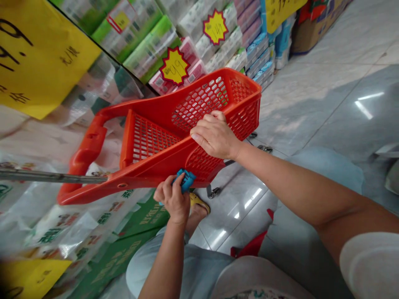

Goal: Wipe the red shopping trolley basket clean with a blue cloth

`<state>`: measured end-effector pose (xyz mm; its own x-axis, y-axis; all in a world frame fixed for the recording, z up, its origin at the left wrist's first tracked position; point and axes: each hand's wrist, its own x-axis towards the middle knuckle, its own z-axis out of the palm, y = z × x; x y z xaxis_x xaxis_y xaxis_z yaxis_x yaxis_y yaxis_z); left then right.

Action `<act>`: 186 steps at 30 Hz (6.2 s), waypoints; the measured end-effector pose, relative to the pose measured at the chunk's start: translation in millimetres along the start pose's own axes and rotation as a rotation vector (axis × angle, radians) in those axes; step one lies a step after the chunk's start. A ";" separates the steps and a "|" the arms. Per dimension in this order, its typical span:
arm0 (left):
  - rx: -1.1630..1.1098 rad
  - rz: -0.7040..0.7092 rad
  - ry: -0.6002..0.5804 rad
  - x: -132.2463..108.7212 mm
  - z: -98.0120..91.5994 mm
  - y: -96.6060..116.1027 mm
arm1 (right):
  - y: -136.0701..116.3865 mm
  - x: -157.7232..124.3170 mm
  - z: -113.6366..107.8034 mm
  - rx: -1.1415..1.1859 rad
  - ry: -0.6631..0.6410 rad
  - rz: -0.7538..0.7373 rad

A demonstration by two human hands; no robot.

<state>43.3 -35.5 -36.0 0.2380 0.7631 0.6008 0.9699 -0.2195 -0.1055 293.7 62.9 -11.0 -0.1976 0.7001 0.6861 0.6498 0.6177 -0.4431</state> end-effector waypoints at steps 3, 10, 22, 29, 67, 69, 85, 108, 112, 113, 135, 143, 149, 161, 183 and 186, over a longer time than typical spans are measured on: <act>-0.004 -0.055 0.031 1.5 -6.5 -6.0 | -1.0 -1.5 -1.3 -0.012 0.012 -0.002; -0.061 0.056 -0.077 -11.9 -6.7 7.3 | -0.5 -1.6 -0.9 0.037 0.041 -0.023; -0.317 0.002 0.220 84.8 -46.7 88.6 | -68.8 -47.5 -10.1 0.836 0.167 0.181; -0.342 0.272 -0.099 91.0 -75.7 66.3 | -58.4 -64.0 -15.4 0.841 0.319 0.590; 0.138 0.405 -0.959 207.4 -42.9 62.5 | 65.6 -37.9 -8.6 -0.013 0.579 0.385; 0.146 0.401 -0.959 207.8 -42.3 62.2 | 61.8 -38.7 3.1 0.095 0.576 0.353; 0.135 0.380 -0.975 206.4 -40.7 63.9 | 66.2 -35.6 37.9 0.144 0.714 0.549; 0.170 0.355 -0.968 208.1 -46.1 72.8 | 15.7 -61.3 61.1 0.176 0.512 0.483; 0.201 0.363 -0.961 206.3 -46.0 72.4 | 12.1 -70.7 67.3 0.229 0.421 0.383; 0.203 0.364 -0.958 206.0 -46.4 72.3 | 24.2 -70.1 64.0 0.229 0.478 0.447; 0.206 0.357 -0.930 208.0 -42.2 72.6 | 58.1 -94.0 111.6 0.368 0.642 0.988; 0.221 0.368 -0.899 209.1 -42.5 75.6 | 68.1 -95.2 117.1 0.383 0.680 1.077; 0.227 0.370 -0.883 208.2 -41.7 75.8 | 55.5 -95.0 117.9 0.398 0.642 1.018; 0.256 0.371 -0.870 208.0 -39.9 78.2 | -1.9 -89.5 112.0 0.454 0.470 0.681; 0.265 0.355 -0.862 210.8 -28.4 78.4 | -79.9 -106.6 145.2 0.450 0.233 0.497; 0.255 0.354 -0.884 214.0 -28.6 78.6 | -63.9 -113.5 150.9 0.414 0.361 0.695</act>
<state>168.9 93.2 107.0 0.3688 0.8812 -0.2959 0.7926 -0.4644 -0.3951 163.8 -2.0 -147.7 0.4320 0.8529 0.2933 0.2051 0.2237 -0.9528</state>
